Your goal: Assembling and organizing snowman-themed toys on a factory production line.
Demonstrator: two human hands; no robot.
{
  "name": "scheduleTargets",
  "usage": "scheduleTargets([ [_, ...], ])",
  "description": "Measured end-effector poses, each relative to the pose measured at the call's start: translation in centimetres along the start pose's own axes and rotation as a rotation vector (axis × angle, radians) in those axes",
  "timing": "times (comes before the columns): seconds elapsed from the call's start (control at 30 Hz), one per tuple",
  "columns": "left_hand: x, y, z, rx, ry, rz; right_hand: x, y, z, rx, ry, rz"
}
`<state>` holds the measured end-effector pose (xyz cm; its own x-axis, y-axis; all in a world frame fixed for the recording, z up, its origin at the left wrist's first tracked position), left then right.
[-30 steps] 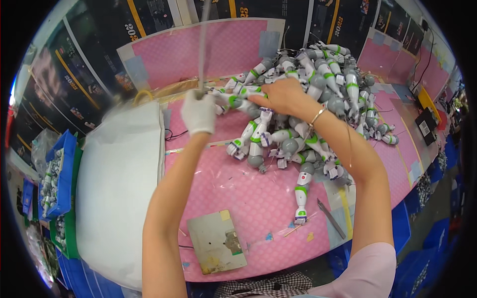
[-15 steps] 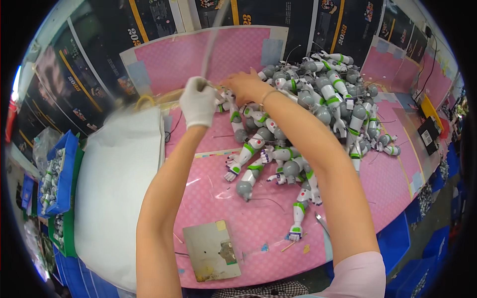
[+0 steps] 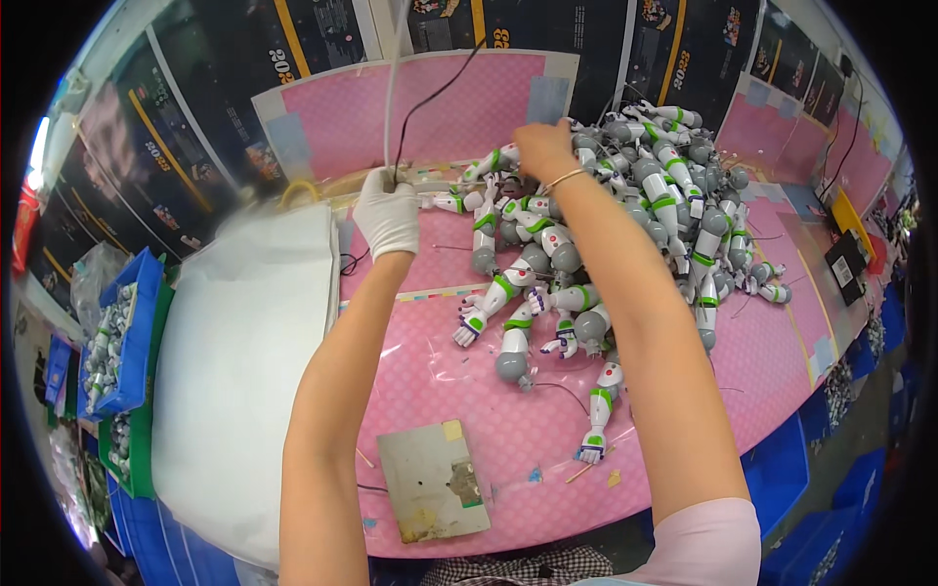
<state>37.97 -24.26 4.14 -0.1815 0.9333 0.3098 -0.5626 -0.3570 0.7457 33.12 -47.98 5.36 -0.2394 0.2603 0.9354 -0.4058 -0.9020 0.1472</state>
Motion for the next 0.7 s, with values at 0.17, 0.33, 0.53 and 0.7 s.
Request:
scheduleTargets([
  [0.17,-0.7,-2.0,2.4,0.086,-0.041,-0.041,3.3,2.5,-2.1,0.240,-0.284,0.262],
  [0.33,-2.2,-2.0,6.1,0.092,0.045,-0.026,3.1,-2.9,-5.3,0.543,-0.750,0.287],
  [0.53,-4.3,2.6,7.4,-0.070,0.066,-0.339,3.0,-7.8,-0.5,0.315,-0.499,0.418],
  [0.7,-4.5,2.8,7.3,-0.067,0.069,-0.028,-4.3,-12.4,1.3,0.440,-0.090,0.401],
])
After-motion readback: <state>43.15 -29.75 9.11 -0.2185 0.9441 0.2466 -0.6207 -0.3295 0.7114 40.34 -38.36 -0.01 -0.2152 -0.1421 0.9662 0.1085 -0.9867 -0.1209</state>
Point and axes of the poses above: each hand's wrist, its own z-axis towards the middle knuckle, its own x-axis out of the back of the hand, y = z × x, the point moved 6 cm from there along z, towards the middle knuckle, and after that the axes turned 7 degrees about z, right-handed, at the moved point
